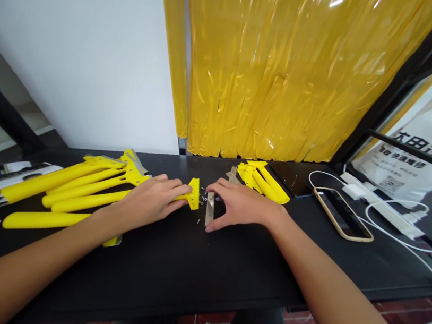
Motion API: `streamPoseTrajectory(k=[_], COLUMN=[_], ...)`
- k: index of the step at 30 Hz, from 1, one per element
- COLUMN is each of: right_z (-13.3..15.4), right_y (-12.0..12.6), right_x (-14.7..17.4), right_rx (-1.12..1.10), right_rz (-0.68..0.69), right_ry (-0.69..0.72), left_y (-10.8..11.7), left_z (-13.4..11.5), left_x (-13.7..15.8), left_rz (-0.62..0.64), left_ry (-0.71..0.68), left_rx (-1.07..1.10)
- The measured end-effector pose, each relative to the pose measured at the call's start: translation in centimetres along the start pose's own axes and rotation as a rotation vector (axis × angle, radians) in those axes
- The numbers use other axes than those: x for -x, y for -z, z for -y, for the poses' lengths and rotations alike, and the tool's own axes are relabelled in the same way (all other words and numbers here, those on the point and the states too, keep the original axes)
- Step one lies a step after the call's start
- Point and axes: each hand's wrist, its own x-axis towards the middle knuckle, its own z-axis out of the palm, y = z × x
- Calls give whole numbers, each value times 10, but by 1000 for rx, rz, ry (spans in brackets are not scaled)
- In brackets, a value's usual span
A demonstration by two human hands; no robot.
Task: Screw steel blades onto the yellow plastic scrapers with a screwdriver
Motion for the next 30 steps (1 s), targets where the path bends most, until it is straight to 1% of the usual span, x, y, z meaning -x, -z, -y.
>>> streamPoseTrajectory(k=[4, 8, 12, 16, 19, 22, 25, 27, 30], right_z=[1, -1, 0, 4, 2, -7, -24, -36, -54], right_y=[-1, 2, 3, 8, 14, 22, 29, 30, 24], right_x=[1, 3, 3, 2, 2, 4, 6, 6, 4], right_rx=[50, 31, -16, -14, 34, 119, 178, 224, 353], right_rz=[52, 70, 35, 1, -106, -299, -475, -523, -503], right_ry=[10, 6, 18, 86, 115, 112, 97, 69, -31], left_y=[0, -1, -1, -2, -2, -1, 0, 1, 1], left_z=[0, -1, -1, 0, 1, 1, 0, -1, -2], left_x=[-1, -1, -1, 0, 0, 0, -1, -1, -1], left_rz=[11, 24, 24, 10, 2, -5, -1, -1, -8], left_ry=[-4, 2, 1, -7, -4, 1, -6, -9, 1], left_rx=[17, 27, 35, 34, 31, 27, 25, 32, 60])
